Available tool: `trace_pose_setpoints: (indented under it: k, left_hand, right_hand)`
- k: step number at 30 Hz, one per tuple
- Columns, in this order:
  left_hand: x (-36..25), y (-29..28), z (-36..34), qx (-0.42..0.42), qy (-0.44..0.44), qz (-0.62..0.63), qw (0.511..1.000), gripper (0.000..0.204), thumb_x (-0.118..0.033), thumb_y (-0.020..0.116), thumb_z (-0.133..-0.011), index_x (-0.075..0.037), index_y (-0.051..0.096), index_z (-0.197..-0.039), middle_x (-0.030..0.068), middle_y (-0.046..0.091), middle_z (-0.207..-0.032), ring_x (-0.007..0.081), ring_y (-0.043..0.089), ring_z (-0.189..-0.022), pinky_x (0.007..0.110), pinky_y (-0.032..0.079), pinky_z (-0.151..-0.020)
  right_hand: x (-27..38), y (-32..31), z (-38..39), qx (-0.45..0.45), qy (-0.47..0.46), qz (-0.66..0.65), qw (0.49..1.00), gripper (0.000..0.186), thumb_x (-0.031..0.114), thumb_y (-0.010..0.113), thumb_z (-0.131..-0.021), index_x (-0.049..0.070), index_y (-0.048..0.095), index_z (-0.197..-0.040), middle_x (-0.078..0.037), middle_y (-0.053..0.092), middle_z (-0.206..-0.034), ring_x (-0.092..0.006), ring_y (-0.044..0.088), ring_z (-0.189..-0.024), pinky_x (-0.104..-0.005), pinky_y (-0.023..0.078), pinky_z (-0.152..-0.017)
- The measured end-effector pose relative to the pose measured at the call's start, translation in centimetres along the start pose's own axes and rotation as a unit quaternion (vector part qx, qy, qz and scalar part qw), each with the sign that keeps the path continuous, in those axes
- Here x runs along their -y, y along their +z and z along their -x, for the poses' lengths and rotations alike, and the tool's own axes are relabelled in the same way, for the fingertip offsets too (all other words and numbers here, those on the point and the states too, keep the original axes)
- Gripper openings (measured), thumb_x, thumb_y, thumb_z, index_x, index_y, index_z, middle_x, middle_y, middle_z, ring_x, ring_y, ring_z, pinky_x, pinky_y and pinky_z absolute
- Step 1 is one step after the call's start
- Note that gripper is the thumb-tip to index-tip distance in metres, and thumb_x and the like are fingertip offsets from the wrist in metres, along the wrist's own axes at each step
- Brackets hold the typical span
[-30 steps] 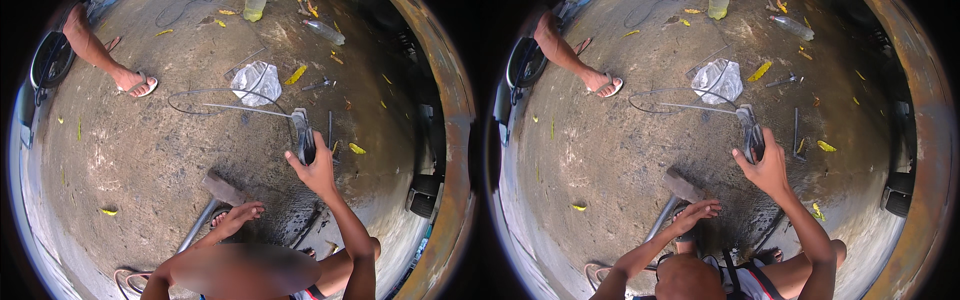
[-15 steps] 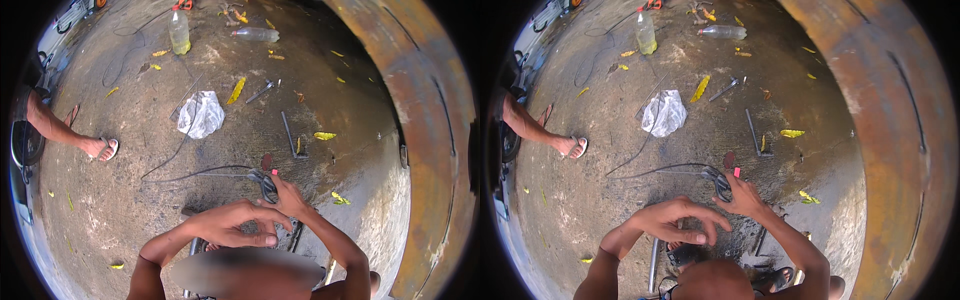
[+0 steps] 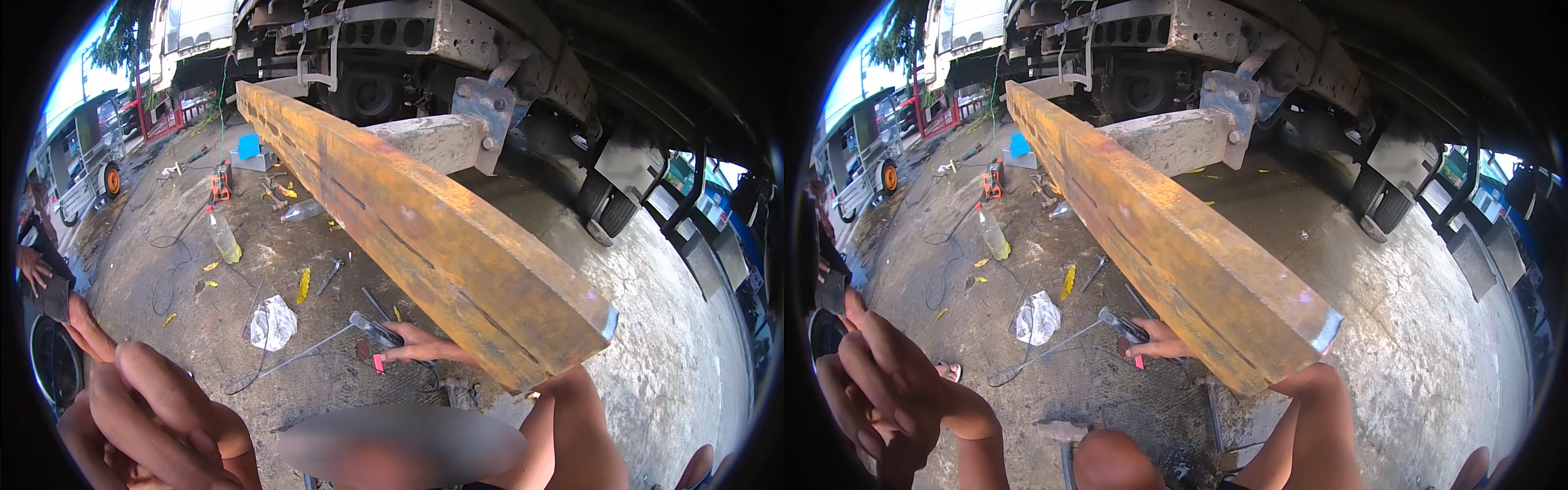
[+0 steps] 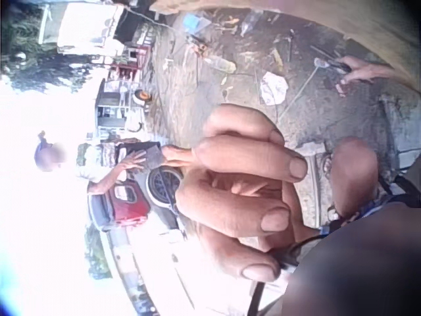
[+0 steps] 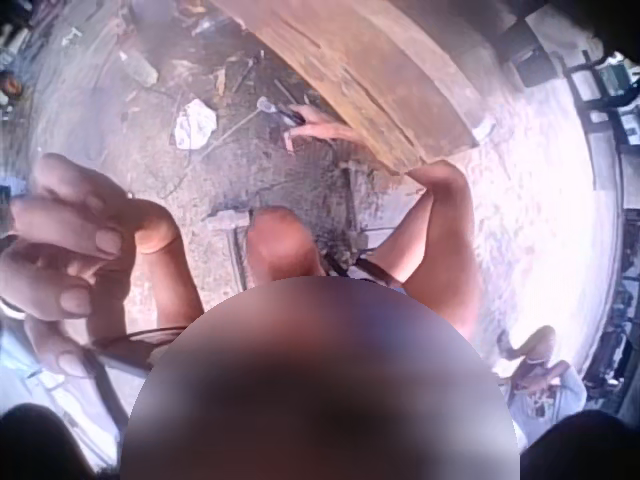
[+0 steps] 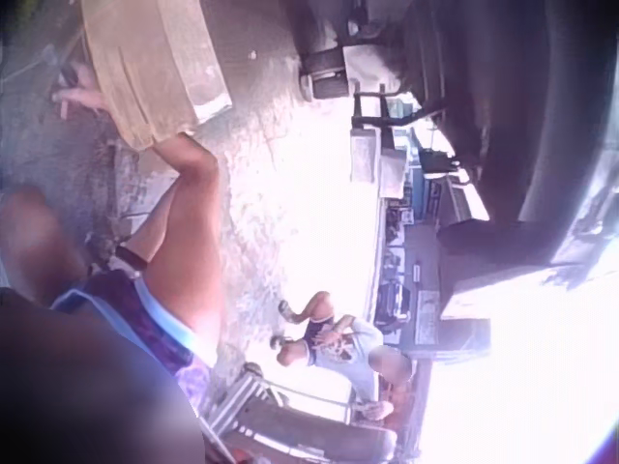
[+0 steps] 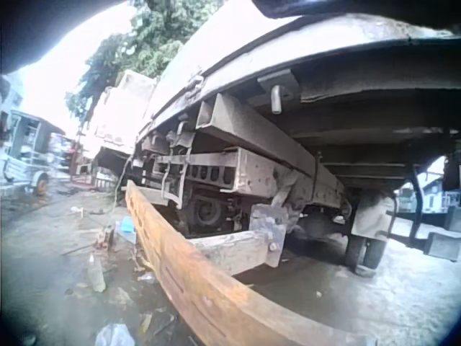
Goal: The person welds a metal frame using a handheld welding torch, creating bright sparks and molten metal. The person adjusts the torch position and continues welding along the joint of the metal structure.
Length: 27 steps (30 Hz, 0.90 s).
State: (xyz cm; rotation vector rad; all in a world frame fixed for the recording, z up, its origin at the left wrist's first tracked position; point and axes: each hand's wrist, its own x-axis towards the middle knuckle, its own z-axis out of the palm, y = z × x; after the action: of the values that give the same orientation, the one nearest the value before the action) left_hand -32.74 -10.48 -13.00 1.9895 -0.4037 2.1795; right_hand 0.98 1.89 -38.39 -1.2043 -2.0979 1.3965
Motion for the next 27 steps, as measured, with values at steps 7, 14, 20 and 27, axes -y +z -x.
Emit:
trace_pose_setpoints:
  k: [7, 14, 20, 27]
  left_hand:
    - [0.5, 9.9, -2.6, 0.116, -0.025, 0.018, 0.993, 0.009, -0.035, 0.082, -0.094, -0.028, 0.081, -0.100, -0.0093, 0.067, -0.095, 0.0121, 0.064, -0.083, 0.032, 0.039, -0.078]
    - [1.5, 17.1, -1.1, 0.245, -0.048, 0.026, 0.968, 0.008, -0.029, 0.082, -0.091, -0.025, 0.082, -0.099, -0.0044, 0.067, -0.090, 0.0180, 0.065, -0.076, 0.032, 0.044, -0.065]
    - [0.4, 18.9, -2.9, 0.364, -0.087, -0.114, 0.920, 0.016, -0.031, 0.079, -0.094, -0.028, 0.077, -0.110, -0.0078, 0.066, -0.091, 0.0165, 0.061, -0.082, 0.038, 0.039, -0.076]
    - [0.5, 21.9, -4.9, 0.368, -0.101, -0.218, 0.898, 0.030, -0.041, 0.077, -0.096, -0.025, 0.070, -0.120, -0.0082, 0.066, -0.094, 0.0157, 0.058, -0.083, 0.040, 0.042, -0.079]
  right_hand:
    - [-1.4, -4.3, 13.6, -0.020, -0.026, -0.025, 0.999, 0.052, 0.041, 0.084, -0.094, 0.001, 0.063, -0.121, -0.001, 0.061, -0.078, -0.0113, 0.057, -0.064, -0.0320, 0.045, -0.059]
    - [-10.3, -6.0, 22.6, -0.006, 0.080, -0.073, 0.994, 0.060, 0.039, 0.084, -0.095, -0.002, 0.063, -0.133, 0.001, 0.061, -0.076, -0.0092, 0.054, -0.063, -0.0317, 0.045, -0.059]
    - [-14.3, -7.9, 29.1, -0.006, 0.129, -0.165, 0.978, 0.071, 0.036, 0.082, -0.097, -0.003, 0.055, -0.149, 0.004, 0.055, -0.075, -0.0082, 0.053, -0.065, -0.0312, 0.045, -0.062]
    - [-16.1, -9.4, 29.7, 0.054, 0.145, -0.228, 0.961, 0.058, 0.030, 0.082, -0.098, -0.002, 0.057, -0.140, 0.004, 0.053, -0.073, -0.0082, 0.051, -0.064, -0.0307, 0.044, -0.060]
